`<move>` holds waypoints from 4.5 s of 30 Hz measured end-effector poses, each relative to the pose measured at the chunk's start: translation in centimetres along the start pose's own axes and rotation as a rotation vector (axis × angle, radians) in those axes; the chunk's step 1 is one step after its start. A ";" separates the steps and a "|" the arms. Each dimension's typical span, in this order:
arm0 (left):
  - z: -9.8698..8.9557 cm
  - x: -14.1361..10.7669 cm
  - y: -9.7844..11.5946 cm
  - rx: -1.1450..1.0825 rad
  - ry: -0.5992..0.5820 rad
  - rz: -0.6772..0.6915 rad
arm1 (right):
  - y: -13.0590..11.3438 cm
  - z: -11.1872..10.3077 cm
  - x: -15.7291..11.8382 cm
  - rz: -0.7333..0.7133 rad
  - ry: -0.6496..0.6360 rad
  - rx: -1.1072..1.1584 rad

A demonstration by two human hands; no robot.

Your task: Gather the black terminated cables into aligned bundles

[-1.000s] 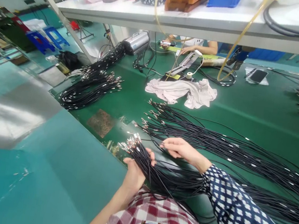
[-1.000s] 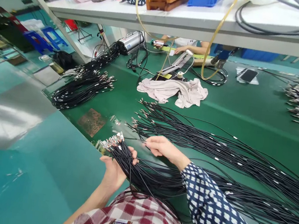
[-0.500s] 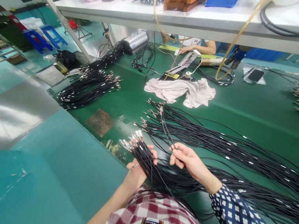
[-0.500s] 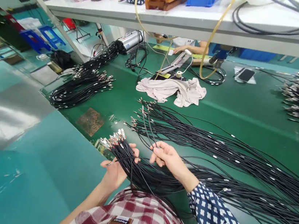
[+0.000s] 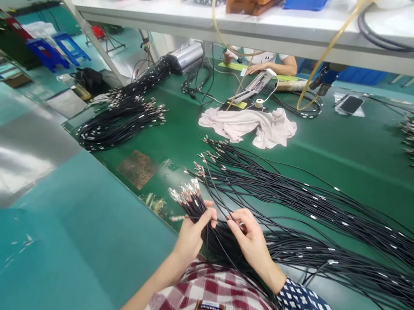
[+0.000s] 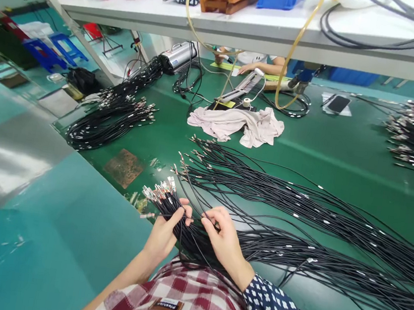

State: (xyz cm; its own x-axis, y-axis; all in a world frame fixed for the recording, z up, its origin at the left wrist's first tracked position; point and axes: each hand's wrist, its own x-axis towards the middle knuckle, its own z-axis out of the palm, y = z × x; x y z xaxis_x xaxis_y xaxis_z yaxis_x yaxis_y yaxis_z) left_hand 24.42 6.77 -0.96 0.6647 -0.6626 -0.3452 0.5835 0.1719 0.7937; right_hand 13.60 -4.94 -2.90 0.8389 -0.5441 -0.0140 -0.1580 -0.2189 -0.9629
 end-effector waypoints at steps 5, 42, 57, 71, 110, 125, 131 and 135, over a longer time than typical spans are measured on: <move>0.2 0.8 0.2 0.000 0.010 -0.078 | 0.2 -0.7 -2.1 -0.092 -0.001 -0.091; -1.0 0.5 0.1 -0.116 -0.065 -0.169 | -0.9 -5.2 1.0 0.044 -0.605 -0.316; -1.4 0.1 -1.1 -0.106 0.042 -0.109 | 6.2 0.1 6.0 0.177 -0.449 -0.438; -0.2 0.2 -0.5 -0.094 0.070 -0.128 | 1.4 -2.8 -3.4 0.278 -0.365 0.314; -0.9 0.5 -0.6 -0.105 0.010 -0.188 | 7.4 -2.9 6.0 0.161 -0.237 -0.998; -1.1 0.7 -0.7 -0.195 0.025 -0.194 | 0.3 -8.3 1.5 0.319 -0.391 -0.054; -0.8 0.6 -0.5 -0.150 0.009 -0.191 | -1.5 -1.9 4.2 0.229 -0.463 -0.044; -0.8 0.1 -0.6 -0.157 0.008 -0.153 | -2.0 -0.9 5.8 0.171 -0.235 -0.057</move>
State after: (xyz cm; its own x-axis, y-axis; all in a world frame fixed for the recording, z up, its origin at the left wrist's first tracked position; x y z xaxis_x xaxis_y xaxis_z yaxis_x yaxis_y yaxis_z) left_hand 24.50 7.19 -1.86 0.5661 -0.6842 -0.4598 0.7429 0.1818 0.6442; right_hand 18.33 -8.39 -0.79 0.8940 -0.3763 -0.2432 -0.3308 -0.1884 -0.9247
